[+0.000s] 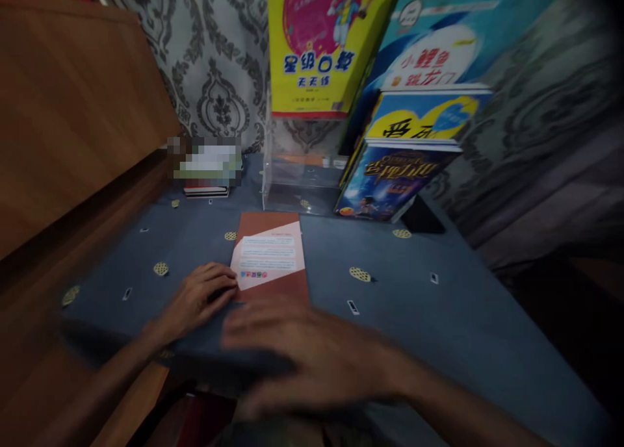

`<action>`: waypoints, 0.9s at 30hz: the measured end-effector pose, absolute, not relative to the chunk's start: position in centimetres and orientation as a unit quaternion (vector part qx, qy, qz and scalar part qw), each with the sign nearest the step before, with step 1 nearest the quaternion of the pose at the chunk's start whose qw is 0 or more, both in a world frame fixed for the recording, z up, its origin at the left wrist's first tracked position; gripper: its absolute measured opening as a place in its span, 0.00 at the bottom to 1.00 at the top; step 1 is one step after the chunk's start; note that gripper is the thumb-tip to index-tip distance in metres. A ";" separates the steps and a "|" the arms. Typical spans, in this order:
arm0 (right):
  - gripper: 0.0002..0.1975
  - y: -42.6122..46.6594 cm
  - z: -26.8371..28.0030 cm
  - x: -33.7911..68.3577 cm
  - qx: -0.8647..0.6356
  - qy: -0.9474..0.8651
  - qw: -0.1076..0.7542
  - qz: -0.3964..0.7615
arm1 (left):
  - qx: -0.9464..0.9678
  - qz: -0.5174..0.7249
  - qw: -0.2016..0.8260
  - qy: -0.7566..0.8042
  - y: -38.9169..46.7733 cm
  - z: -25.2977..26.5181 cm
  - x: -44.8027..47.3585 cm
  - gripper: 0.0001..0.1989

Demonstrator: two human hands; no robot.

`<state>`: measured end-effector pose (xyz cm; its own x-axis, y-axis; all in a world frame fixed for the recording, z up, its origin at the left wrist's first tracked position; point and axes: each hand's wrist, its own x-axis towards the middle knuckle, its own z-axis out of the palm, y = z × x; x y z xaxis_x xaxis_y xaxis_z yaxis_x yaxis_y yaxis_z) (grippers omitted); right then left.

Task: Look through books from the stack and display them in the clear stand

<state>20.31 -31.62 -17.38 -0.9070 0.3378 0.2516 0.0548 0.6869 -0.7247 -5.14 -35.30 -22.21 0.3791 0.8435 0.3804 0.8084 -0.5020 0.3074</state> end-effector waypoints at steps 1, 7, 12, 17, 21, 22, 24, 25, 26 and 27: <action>0.22 -30.4 -17.8 19.9 -0.116 -0.907 0.179 0.363 | 0.826 0.238 0.028 0.511 -34.5 -22.2 -5.1 0.11; 0.24 -22.5 -21.8 14.7 -0.319 -0.903 0.183 0.222 | 0.795 0.178 -0.043 0.579 -29.6 -24.1 -4.5 0.23; 0.30 -19.3 -23.2 15.3 -0.382 -0.905 0.120 0.143 | 0.789 0.144 -0.056 0.594 -29.2 -25.5 -4.5 0.25; 0.31 -17.6 -23.6 19.8 -0.447 -0.876 0.126 0.131 | 0.788 0.146 -0.058 0.596 -29.4 -26.0 -4.6 0.26; 0.30 -18.3 -23.9 21.1 -0.457 -0.872 0.135 0.109 | 0.786 0.150 -0.070 0.596 -29.2 -26.5 -4.7 0.26; 0.29 -18.9 -23.9 21.3 -0.457 -0.873 0.137 0.105 | 0.785 0.151 -0.075 0.596 -29.2 -26.6 -4.7 0.26; 0.28 -20.2 -23.6 21.7 -0.445 -0.879 0.136 0.104 | 0.786 0.157 -0.086 0.592 -29.1 -26.9 -4.8 0.26; 0.27 -21.0 -23.3 22.1 -0.435 -0.883 0.139 0.105 | 0.789 0.160 -0.091 0.585 -29.2 -27.1 -4.9 0.25; 0.27 -21.9 -23.1 22.6 -0.422 -0.889 0.139 0.109 | 0.794 0.164 -0.095 0.578 -29.3 -27.3 -4.9 0.25; 0.26 -22.7 -22.9 23.2 -0.405 -0.895 0.142 0.117 | 0.799 0.170 -0.099 0.568 -29.6 -27.6 -5.0 0.25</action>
